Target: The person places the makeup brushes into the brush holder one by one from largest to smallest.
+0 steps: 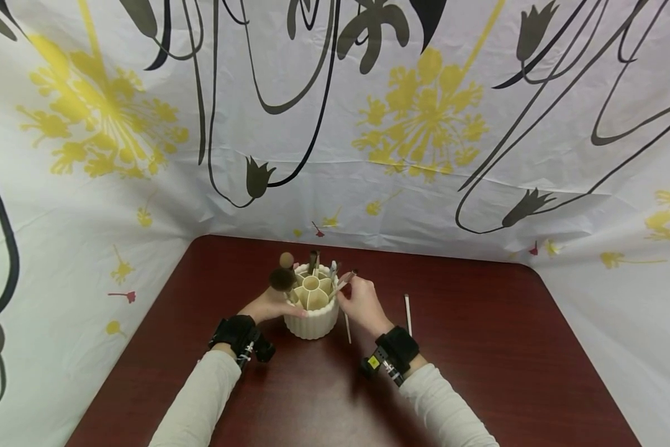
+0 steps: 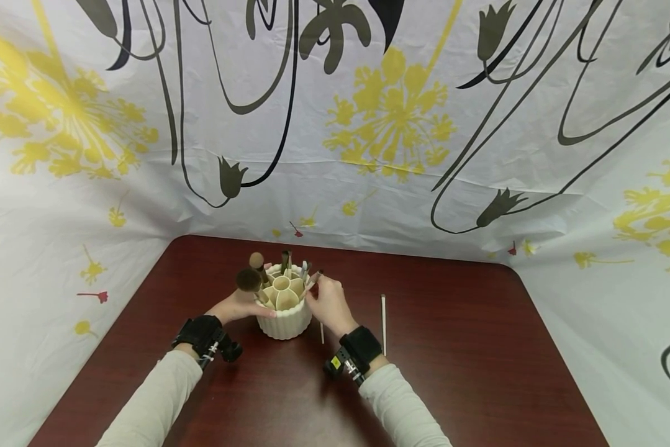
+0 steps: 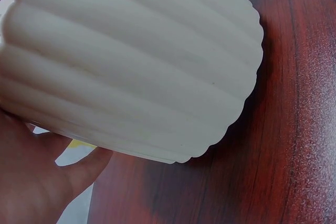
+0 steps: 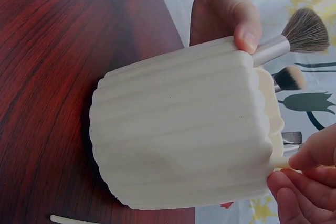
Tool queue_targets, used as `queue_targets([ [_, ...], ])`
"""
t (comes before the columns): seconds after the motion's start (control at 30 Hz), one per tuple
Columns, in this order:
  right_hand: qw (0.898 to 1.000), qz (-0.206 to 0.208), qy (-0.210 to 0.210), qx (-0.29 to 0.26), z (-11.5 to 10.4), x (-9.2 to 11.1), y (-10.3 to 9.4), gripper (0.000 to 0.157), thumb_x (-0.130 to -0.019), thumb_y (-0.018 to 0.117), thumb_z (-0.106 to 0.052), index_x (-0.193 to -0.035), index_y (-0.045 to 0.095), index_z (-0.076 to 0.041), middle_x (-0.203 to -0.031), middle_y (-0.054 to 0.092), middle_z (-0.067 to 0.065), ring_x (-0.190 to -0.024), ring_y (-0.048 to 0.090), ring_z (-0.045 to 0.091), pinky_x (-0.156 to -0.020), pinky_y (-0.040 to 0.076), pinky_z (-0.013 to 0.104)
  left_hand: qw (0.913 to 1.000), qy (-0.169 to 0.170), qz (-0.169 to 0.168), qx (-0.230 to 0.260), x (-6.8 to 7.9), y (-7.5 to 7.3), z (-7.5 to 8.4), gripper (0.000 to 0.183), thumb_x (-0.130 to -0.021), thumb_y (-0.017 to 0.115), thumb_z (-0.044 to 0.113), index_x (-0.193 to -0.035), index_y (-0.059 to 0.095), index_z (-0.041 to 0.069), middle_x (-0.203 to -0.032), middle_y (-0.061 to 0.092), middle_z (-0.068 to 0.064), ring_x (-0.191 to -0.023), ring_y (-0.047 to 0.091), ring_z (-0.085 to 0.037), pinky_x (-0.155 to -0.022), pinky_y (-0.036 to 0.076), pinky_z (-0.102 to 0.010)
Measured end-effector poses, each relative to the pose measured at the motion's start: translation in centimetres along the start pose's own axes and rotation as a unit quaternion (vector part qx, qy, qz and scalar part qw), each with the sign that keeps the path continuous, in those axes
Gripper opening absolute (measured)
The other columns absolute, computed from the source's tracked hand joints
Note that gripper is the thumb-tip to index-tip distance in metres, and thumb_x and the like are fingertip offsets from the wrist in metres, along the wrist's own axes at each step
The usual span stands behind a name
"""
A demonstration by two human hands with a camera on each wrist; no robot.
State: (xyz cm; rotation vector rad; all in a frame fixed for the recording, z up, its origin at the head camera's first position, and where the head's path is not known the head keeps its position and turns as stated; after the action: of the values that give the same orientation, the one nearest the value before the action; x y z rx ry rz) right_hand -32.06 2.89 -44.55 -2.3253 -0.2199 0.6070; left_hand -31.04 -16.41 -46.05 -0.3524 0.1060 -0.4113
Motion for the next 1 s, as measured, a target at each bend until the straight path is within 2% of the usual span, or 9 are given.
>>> queue_targets([
  [0.17, 1.0, 0.004, -0.003, 0.011, 0.13, -0.05, 0.07, 0.014, -0.078, 0.059, 0.0, -0.092, 0.063, 0.0, -0.079, 0.064, 0.006, -0.064, 0.056, 0.01, -0.055, 0.044, 0.019, 1.0, 0.004, -0.001, -0.003, -0.11, 0.02, -0.06, 0.106, -0.066, 0.077, 0.003, -0.141, 0.003, -0.011, -0.143, 0.02, -0.03, -0.129, 0.025, -0.039, -0.103, 0.023, -0.052],
  [0.43, 1.0, -0.012, -0.008, -0.019, 0.13, 0.04, 0.12, 0.012, -0.079, 0.057, 0.003, -0.09, 0.062, 0.001, -0.079, 0.063, 0.007, -0.068, 0.059, 0.013, -0.058, 0.047, 0.021, 1.0, 0.0, 0.002, -0.01, -0.12, 0.02, -0.21, 0.106, -0.066, 0.078, 0.004, -0.141, 0.005, -0.01, -0.142, 0.023, -0.03, -0.129, 0.026, -0.04, -0.103, 0.024, -0.052],
  [0.73, 1.0, -0.002, -0.012, -0.021, 0.13, 0.11, 0.06, 0.009, -0.078, 0.059, 0.006, -0.085, 0.061, 0.0, -0.075, 0.062, 0.007, -0.067, 0.058, 0.013, -0.058, 0.047, 0.022, 1.0, -0.001, 0.001, -0.005, -0.05, -0.02, -0.1, 0.107, -0.066, 0.078, 0.006, -0.141, 0.004, -0.01, -0.142, 0.023, -0.029, -0.129, 0.026, -0.039, -0.103, 0.024, -0.051],
  [1.0, 1.0, 0.011, -0.008, -0.001, 0.71, 0.18, -0.17, 0.009, -0.078, 0.059, 0.003, -0.085, 0.064, -0.001, -0.076, 0.063, 0.006, -0.068, 0.059, 0.014, -0.058, 0.048, 0.023, 1.0, -0.001, -0.001, 0.001, -0.03, 0.01, -0.32, 0.107, -0.066, 0.077, 0.005, -0.141, 0.003, -0.009, -0.142, 0.023, -0.03, -0.13, 0.025, -0.039, -0.104, 0.023, -0.051],
])
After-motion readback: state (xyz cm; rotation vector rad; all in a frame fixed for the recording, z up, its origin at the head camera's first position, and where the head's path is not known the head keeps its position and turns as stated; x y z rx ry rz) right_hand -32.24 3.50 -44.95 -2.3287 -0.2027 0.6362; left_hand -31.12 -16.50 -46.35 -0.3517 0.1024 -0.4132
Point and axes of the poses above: each hand's wrist, its own x-axis away from the middle knuckle, its own y-axis out of the palm, z = x × y, the point moved 4 cm from there along -x, towards the middle knuckle
